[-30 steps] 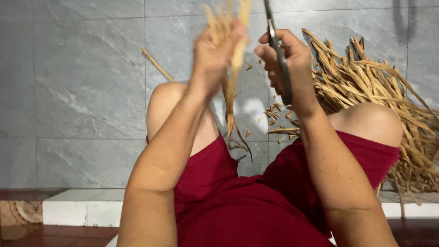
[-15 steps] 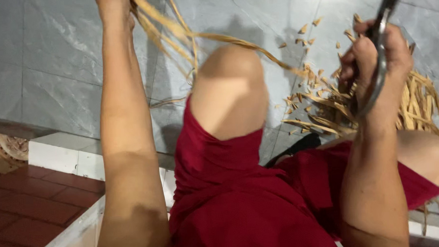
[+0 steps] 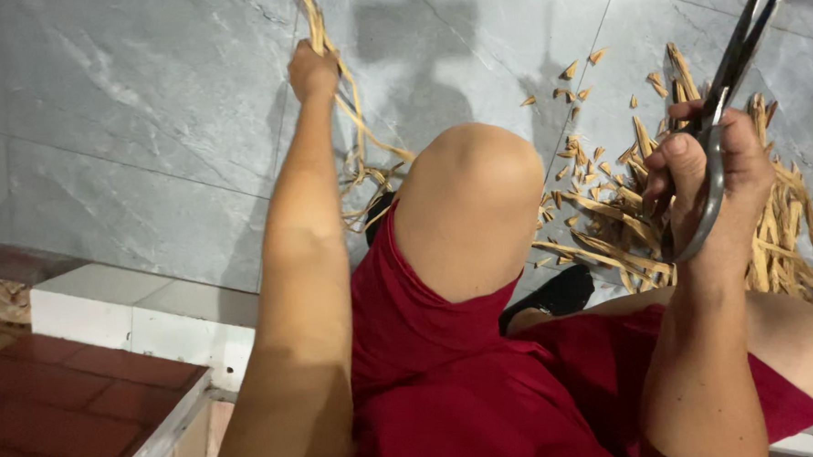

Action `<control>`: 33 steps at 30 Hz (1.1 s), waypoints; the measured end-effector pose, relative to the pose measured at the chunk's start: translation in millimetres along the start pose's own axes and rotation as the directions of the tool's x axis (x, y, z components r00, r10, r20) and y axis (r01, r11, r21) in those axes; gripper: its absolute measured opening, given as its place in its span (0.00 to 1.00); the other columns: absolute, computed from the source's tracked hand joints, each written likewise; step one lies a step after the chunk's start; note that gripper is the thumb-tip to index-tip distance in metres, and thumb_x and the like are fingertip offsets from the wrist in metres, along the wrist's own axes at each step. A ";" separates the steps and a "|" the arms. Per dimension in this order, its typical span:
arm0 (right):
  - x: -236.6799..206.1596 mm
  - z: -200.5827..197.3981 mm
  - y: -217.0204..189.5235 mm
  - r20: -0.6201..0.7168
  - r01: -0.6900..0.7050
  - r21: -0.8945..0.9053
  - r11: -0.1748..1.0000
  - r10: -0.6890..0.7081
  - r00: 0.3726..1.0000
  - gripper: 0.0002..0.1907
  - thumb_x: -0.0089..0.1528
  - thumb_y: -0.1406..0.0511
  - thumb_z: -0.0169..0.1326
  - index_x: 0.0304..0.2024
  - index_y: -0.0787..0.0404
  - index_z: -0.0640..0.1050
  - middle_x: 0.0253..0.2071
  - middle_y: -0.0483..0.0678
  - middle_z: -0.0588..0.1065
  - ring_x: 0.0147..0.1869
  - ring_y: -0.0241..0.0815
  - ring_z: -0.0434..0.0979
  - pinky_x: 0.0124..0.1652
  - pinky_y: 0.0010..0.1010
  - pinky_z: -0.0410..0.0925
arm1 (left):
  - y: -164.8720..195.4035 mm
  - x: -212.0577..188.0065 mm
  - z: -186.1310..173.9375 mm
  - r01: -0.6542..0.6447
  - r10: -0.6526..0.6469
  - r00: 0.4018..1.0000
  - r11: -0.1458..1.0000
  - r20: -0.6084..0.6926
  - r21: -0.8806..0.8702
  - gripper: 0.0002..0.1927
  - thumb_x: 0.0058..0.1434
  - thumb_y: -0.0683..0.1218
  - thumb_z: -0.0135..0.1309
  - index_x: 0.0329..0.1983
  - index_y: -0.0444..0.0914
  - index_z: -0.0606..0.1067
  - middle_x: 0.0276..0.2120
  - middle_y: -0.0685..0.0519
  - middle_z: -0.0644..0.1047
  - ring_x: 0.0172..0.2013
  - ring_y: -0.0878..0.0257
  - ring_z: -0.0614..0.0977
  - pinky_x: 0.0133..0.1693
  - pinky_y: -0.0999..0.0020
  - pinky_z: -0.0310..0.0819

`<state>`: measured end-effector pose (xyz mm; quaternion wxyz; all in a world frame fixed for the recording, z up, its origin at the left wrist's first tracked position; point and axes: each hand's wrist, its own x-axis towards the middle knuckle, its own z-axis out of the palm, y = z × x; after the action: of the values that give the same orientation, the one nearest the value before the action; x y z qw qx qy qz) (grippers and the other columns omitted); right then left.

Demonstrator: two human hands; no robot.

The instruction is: The person sits on the floor and uses scissors to trim and split dried plant strips into thin strands. They gather the strands into a bundle, tie them together with a strip, and place the finished broom on a nearby table.

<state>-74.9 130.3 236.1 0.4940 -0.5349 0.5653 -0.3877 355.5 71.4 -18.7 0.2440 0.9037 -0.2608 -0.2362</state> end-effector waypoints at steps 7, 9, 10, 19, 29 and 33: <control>6.4 0.8 5.8 0.035 0.010 -0.014 1.000 -0.009 0.999 0.12 0.77 0.64 0.59 0.55 0.67 0.73 0.31 0.44 0.73 0.30 0.31 0.72 0.32 0.20 0.66 | -3.2 -22.2 25.3 0.100 -0.102 0.995 0.992 0.023 0.077 0.20 0.50 0.49 0.65 0.46 0.44 0.76 0.43 0.45 0.80 0.43 0.47 0.81 0.44 0.52 0.76; 6.4 1.1 5.0 0.024 -0.002 -0.020 1.000 0.002 1.000 0.13 0.76 0.63 0.60 0.55 0.66 0.74 0.30 0.43 0.73 0.29 0.31 0.71 0.31 0.21 0.65 | 4.4 -23.4 20.7 0.031 -0.032 0.997 0.999 0.071 0.021 0.15 0.51 0.50 0.67 0.41 0.44 0.79 0.39 0.48 0.82 0.41 0.50 0.82 0.43 0.55 0.76; 5.9 1.6 4.1 0.019 -0.010 -0.032 0.999 0.010 1.000 0.14 0.75 0.62 0.59 0.55 0.65 0.74 0.29 0.43 0.73 0.28 0.30 0.71 0.29 0.22 0.64 | 11.2 -24.7 18.1 0.015 -0.003 0.992 0.996 0.125 -0.089 0.14 0.52 0.49 0.65 0.41 0.43 0.79 0.37 0.49 0.83 0.38 0.53 0.84 0.41 0.58 0.78; -0.9 5.3 -27.6 -0.046 0.106 -0.129 0.986 -0.113 0.993 0.19 0.66 0.61 0.60 0.57 0.61 0.76 0.35 0.42 0.75 0.34 0.31 0.73 0.33 0.21 0.68 | 150.7 -109.3 -61.9 -0.236 0.605 0.703 0.695 0.374 -0.680 0.12 0.61 0.47 0.64 0.45 0.39 0.79 0.34 0.55 0.85 0.34 0.69 0.84 0.32 0.72 0.74; -20.4 -20.5 -51.8 -0.124 0.389 0.159 0.907 -0.372 0.920 0.24 0.65 0.64 0.64 0.60 0.64 0.72 0.44 0.44 0.75 0.47 0.32 0.75 0.46 0.21 0.71 | 209.3 -255.1 -128.1 -0.575 0.831 0.357 0.555 0.426 -0.601 0.10 0.63 0.45 0.65 0.44 0.36 0.81 0.34 0.57 0.83 0.35 0.71 0.80 0.39 0.73 0.77; -20.8 -33.4 -51.1 -0.188 0.371 0.104 0.923 -0.348 0.919 0.23 0.65 0.61 0.67 0.58 0.62 0.75 0.34 0.39 0.72 0.37 0.28 0.70 0.39 0.19 0.64 | 209.1 -286.0 -134.4 -0.638 0.820 0.308 0.554 0.482 -0.536 0.09 0.64 0.45 0.63 0.45 0.37 0.81 0.34 0.56 0.84 0.36 0.71 0.80 0.40 0.72 0.76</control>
<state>-97.3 141.3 295.5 0.4014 -0.5602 0.4682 -0.5530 140.4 126.2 288.3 0.3172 0.4856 -0.6821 -0.4453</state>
